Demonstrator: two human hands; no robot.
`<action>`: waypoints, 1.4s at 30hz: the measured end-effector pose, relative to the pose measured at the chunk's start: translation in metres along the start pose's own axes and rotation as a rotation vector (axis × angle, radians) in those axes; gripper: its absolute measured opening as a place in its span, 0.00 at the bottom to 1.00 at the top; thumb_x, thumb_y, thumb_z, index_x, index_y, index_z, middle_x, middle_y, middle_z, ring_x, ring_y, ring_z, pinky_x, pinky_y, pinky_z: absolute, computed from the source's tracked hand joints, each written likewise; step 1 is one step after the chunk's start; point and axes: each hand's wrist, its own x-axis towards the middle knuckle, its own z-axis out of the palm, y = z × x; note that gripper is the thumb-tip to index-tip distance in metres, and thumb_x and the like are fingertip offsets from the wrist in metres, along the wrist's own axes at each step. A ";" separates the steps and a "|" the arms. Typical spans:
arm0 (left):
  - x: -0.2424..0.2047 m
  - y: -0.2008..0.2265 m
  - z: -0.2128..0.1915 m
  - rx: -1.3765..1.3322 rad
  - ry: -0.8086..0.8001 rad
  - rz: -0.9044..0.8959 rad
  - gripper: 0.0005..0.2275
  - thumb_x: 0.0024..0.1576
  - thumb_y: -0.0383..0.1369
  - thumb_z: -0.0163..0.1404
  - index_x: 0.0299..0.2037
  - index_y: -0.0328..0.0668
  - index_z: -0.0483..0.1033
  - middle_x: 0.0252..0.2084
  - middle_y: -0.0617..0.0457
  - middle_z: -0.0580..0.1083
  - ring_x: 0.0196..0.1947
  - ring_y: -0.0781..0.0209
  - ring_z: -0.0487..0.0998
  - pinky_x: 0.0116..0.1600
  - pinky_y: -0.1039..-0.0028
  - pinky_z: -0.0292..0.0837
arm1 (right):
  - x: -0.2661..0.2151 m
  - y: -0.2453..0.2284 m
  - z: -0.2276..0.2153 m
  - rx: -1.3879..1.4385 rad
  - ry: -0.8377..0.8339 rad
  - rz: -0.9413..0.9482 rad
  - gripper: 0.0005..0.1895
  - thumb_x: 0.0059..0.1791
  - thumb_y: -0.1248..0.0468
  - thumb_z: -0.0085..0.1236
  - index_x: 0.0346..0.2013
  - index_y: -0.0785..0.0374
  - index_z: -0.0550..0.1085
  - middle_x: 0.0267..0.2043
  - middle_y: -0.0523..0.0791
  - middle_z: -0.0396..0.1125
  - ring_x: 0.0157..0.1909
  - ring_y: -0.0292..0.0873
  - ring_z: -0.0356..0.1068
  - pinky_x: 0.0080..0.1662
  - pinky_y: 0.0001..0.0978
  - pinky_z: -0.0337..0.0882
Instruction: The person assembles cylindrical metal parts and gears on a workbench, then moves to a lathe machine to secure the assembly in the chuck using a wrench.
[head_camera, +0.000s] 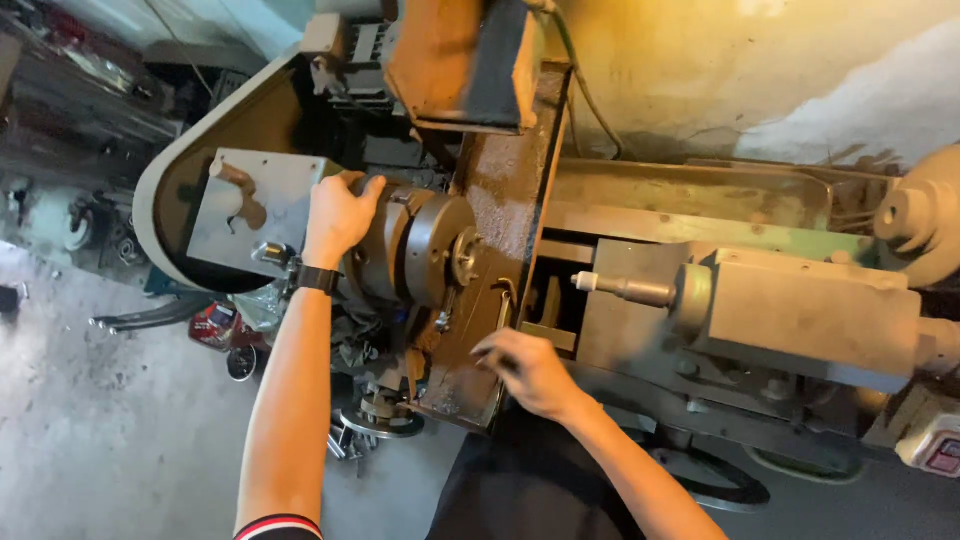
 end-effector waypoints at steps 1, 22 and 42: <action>-0.005 0.005 -0.002 -0.039 0.050 0.012 0.21 0.58 0.44 0.59 0.46 0.27 0.81 0.43 0.30 0.78 0.47 0.35 0.80 0.53 0.57 0.75 | 0.001 0.011 0.010 -0.157 -0.180 -0.070 0.13 0.45 0.75 0.53 0.43 0.63 0.77 0.43 0.48 0.73 0.45 0.45 0.75 0.48 0.36 0.76; -0.122 0.020 -0.009 -0.442 0.567 0.277 0.11 0.62 0.22 0.52 0.55 0.32 0.76 0.59 0.37 0.74 0.61 0.39 0.75 0.62 0.62 0.73 | -0.021 0.096 0.080 -0.672 -0.366 0.150 0.11 0.48 0.67 0.60 0.44 0.67 0.77 0.46 0.55 0.71 0.48 0.60 0.72 0.50 0.46 0.73; -0.455 -0.356 0.192 -0.826 -0.204 -0.952 0.20 0.66 0.46 0.41 0.54 0.36 0.74 0.45 0.44 0.78 0.38 0.55 0.80 0.46 0.68 0.74 | -0.129 -0.004 0.143 -0.156 -0.179 0.677 0.07 0.50 0.67 0.59 0.41 0.68 0.79 0.33 0.44 0.74 0.32 0.36 0.75 0.34 0.27 0.75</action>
